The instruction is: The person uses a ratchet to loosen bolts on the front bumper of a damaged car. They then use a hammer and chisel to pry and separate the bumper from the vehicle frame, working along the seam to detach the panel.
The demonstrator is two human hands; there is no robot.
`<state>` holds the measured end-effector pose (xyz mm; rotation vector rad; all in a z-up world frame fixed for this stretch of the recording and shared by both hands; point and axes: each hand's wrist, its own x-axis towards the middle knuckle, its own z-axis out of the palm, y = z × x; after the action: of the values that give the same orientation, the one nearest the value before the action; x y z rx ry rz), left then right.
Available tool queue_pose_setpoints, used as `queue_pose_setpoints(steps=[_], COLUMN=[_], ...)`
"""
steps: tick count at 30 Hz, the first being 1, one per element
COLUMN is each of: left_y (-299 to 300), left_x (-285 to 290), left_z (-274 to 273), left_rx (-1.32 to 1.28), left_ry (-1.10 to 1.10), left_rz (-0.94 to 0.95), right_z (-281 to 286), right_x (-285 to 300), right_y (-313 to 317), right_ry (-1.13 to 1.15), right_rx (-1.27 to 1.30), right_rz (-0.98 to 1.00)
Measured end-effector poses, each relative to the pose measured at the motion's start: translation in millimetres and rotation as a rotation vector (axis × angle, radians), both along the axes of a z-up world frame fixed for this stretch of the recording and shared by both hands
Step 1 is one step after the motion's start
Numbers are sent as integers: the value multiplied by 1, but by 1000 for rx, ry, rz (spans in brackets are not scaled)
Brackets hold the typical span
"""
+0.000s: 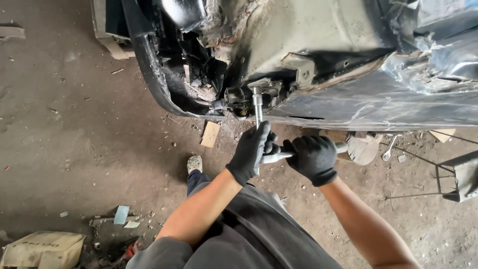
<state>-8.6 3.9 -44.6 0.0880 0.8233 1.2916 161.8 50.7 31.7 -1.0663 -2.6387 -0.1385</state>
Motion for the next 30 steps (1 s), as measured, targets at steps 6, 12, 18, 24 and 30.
queue_pose_setpoints(steps=[6, 12, 18, 24, 30], left_y=[-1, -6, 1, 6, 9], left_x=[-8, -26, -23, -14, -9], left_z=[5, -9, 3, 13, 9], left_rx=[36, 209, 260, 70, -3], left_ry=[-1, -164, -239, -36, 60], left_rz=[-6, -112, -97, -69, -36], right_z=[-14, 120, 86, 65, 37], right_x=[-3, -12, 14, 26, 37], right_y=[1, -20, 3, 0, 4], right_ry=[11, -193, -829, -268, -114], right_rx=[-231, 68, -398, 109, 86], right_rz=[-16, 273, -119, -17, 11])
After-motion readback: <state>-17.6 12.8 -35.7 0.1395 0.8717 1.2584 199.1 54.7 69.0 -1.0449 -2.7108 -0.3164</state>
